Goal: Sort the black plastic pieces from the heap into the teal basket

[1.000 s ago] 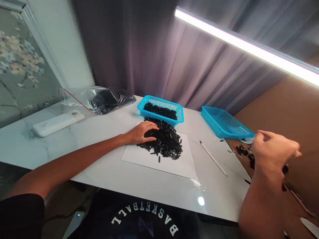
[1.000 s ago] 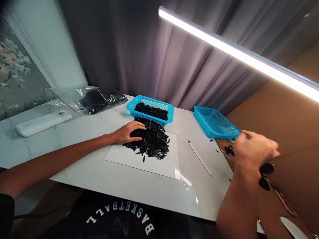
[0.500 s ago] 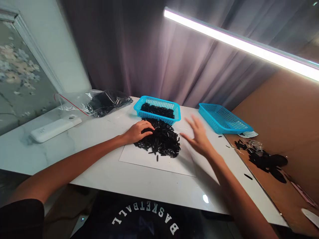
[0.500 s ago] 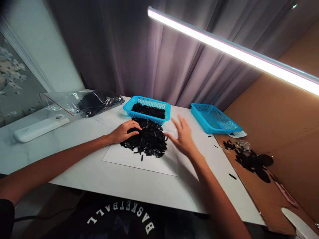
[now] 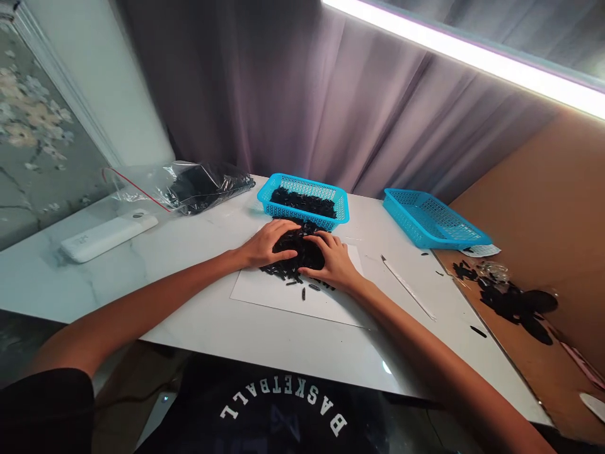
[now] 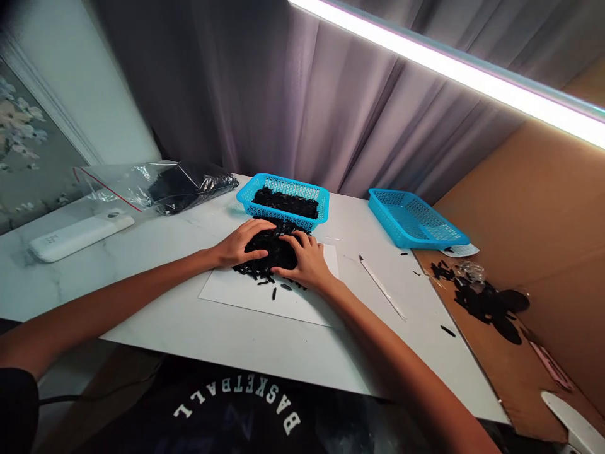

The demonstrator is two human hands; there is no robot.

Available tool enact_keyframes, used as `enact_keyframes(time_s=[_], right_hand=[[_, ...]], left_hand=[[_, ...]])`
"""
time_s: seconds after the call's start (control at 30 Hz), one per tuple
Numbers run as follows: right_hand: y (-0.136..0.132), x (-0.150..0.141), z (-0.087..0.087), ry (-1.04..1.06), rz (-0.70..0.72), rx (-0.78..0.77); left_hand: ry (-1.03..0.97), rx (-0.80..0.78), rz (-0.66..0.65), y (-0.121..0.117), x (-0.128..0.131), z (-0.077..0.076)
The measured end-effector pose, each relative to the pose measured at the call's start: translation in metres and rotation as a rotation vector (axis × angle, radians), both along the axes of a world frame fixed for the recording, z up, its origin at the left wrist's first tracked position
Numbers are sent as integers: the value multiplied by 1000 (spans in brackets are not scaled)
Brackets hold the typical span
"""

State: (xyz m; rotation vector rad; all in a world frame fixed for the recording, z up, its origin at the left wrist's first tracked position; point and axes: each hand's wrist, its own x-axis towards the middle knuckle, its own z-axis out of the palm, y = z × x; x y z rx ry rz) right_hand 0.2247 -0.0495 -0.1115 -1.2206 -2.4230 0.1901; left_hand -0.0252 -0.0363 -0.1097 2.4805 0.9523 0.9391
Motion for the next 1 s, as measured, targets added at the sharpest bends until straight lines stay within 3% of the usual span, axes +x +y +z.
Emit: enact_keyframes(time_s=[0.23,0.5,0.7,1.0], right_hand=[[9,-4,5,87,62,-23],[19,11,18,162,71,-31],[24,-3,34,190,113,-17],[19,-38,12,46,73,17]], left_hand=[[63,0,-5,4,-1,-8],[13,10,49,-1,-1,-3],[-52,21,102,-4,-1,0],[-189,32,201,-2,-2,-3]])
